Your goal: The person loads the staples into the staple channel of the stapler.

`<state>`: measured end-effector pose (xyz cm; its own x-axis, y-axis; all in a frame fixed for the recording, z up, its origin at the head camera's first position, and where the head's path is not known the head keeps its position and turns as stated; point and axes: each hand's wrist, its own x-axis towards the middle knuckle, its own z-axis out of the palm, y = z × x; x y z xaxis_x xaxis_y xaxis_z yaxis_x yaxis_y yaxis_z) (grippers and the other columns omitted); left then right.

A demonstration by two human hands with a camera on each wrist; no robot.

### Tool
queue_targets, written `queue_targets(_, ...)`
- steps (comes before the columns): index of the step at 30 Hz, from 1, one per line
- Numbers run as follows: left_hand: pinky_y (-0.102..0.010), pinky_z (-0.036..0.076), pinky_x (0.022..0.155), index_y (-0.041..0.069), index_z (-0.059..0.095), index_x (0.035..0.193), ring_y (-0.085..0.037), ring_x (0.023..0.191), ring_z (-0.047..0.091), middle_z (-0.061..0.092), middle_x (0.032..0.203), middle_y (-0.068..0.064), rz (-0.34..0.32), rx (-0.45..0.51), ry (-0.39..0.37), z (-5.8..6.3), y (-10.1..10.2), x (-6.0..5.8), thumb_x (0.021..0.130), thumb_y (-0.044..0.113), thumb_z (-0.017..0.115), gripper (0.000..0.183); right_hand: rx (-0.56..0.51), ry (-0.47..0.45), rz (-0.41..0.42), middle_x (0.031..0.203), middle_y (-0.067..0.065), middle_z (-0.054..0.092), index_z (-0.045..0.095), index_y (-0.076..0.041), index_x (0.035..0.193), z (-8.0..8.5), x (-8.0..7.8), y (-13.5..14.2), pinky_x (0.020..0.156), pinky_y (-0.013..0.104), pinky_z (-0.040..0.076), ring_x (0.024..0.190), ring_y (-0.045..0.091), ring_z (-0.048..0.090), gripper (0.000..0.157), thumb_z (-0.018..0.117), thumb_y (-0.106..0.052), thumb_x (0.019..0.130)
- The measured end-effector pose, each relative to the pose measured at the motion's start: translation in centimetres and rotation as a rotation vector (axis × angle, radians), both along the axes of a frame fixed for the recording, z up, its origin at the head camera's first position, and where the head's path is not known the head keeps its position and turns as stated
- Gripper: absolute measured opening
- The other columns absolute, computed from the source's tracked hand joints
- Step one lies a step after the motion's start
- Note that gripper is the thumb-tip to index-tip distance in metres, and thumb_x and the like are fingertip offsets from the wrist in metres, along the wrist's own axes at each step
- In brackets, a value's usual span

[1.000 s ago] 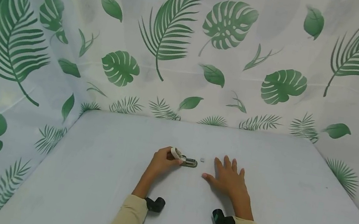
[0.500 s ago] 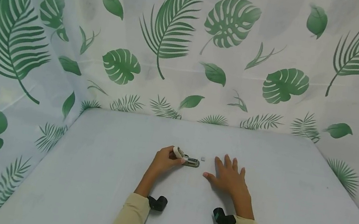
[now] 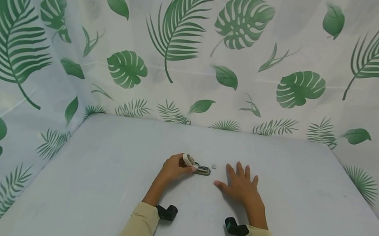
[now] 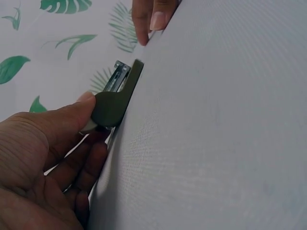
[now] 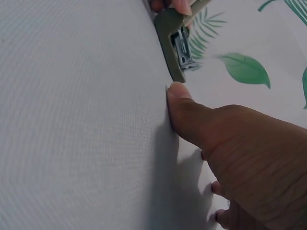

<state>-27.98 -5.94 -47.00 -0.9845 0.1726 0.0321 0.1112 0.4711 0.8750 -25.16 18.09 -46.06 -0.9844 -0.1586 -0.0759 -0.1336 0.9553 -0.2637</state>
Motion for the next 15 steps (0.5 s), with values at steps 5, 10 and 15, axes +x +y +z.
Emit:
queue_targets(5, -0.04, 0.052, 0.087, 0.01, 0.07, 0.111, -0.022, 0.097, 0.068, 0.073, 0.104, -0.008, 0.0, -0.013, -0.003, 0.14, -0.06, 0.04, 0.086, 0.024, 0.076, 0.03, -0.012, 0.0, 0.002, 0.156, 0.033, 0.019, 0.035, -0.003, 0.149, -0.35, -0.29, 0.1, 0.106, 0.078, 0.008, 0.143, 0.059, 0.009, 0.085, 0.057, -0.059, 0.09)
queue_targets(10, -0.043, 0.051, 0.091, 0.01, 0.07, 0.11, -0.023, 0.098, 0.068, 0.073, 0.105, -0.008, 0.012, -0.015, 0.0, 0.37, -0.02, 0.13, 0.085, 0.024, 0.077, 0.029, -0.022, -0.002, 0.007, 0.157, 0.033, 0.018, 0.034, -0.003, 0.149, -0.06, -0.44, 0.11, 0.107, 0.078, 0.008, 0.143, 0.058, 0.008, 0.084, 0.059, -0.057, 0.09)
queue_targets(15, -0.043, 0.05, 0.091, 0.01, 0.071, 0.108, -0.023, 0.096, 0.068, 0.073, 0.103, -0.008, 0.021, -0.039, 0.011, 0.24, 0.04, 0.21, 0.085, 0.024, 0.077, 0.029, -0.029, -0.02, 0.008, 0.156, 0.033, 0.018, 0.034, -0.002, 0.149, 0.17, -0.29, 0.05, 0.106, 0.078, 0.008, 0.143, 0.059, 0.008, 0.084, 0.06, -0.055, 0.09)
